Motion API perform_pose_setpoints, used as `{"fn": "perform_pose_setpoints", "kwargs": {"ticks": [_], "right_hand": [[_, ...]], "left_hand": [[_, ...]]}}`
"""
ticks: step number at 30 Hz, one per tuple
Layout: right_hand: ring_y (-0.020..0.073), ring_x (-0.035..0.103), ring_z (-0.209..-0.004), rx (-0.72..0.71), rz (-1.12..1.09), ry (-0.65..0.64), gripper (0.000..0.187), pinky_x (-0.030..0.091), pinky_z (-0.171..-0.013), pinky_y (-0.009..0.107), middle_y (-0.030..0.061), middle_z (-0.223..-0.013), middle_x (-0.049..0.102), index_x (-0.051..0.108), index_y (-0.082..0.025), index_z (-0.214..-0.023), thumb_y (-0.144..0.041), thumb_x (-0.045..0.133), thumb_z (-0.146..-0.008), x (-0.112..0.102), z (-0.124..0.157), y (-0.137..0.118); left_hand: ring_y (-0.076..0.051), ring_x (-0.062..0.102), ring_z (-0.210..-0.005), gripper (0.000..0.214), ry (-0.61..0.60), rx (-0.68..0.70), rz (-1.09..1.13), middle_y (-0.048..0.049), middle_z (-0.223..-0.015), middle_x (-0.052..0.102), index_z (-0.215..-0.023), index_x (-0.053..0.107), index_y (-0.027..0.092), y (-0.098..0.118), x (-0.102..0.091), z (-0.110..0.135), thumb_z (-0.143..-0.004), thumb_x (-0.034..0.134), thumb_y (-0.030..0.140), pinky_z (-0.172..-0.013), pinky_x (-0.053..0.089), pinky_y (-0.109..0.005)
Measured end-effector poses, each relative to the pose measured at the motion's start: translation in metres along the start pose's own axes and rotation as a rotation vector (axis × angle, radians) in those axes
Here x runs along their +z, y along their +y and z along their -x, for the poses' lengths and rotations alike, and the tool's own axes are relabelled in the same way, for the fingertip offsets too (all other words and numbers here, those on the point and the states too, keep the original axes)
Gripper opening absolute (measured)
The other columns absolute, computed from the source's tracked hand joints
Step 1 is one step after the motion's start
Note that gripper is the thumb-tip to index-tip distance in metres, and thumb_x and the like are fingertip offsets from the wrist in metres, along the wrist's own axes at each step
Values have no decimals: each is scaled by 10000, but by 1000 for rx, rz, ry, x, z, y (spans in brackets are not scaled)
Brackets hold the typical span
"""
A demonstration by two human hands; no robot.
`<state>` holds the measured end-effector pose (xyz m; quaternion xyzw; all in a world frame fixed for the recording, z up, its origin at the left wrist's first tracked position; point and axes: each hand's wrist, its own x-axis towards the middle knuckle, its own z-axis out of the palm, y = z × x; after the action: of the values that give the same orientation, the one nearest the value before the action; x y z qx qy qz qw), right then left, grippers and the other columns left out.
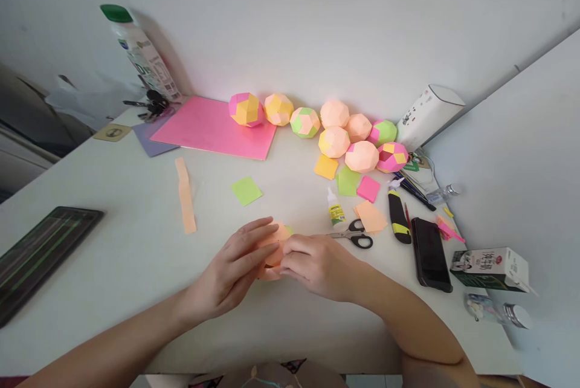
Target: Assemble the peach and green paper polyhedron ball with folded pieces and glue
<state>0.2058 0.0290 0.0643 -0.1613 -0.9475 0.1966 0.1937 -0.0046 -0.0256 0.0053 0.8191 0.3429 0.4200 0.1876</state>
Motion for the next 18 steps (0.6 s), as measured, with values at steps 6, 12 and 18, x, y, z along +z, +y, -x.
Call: {"fn": "perform_pose_setpoints", "kwargs": {"ticks": [6, 12, 18], "right_hand": [[108, 556, -628, 101, -78, -22, 220, 448, -575, 226, 44, -779, 629, 641, -155, -737, -172, 522, -921, 2, -2, -3], [120, 585, -647, 190, -170, 47, 148, 455, -570, 220, 39, -737, 617, 650, -164, -756, -191, 586, -887, 9, -4, -4], [112, 564, -624, 265, -219, 65, 120, 466, -579, 225, 36, -753, 608, 644, -163, -754, -200, 623, -867, 15, -2, -1]], "left_hand": [[-371, 224, -1405, 552, -90, -42, -79, -177, -1486, 272, -1475, 201, 251, 1, -1, -1, -949, 360, 199, -1060, 319, -620], [-445, 219, -1381, 946, 70, -112, -180, -254, -1469, 127, -1479, 40, 225, -2, 9, 4, -810, 577, 622, -960, 444, -581], [-365, 401, -1292, 773, 166, -134, -120, -195, -1331, 349, -1375, 223, 268, -12, 11, 6, -786, 641, 544, -918, 515, -527]]}}
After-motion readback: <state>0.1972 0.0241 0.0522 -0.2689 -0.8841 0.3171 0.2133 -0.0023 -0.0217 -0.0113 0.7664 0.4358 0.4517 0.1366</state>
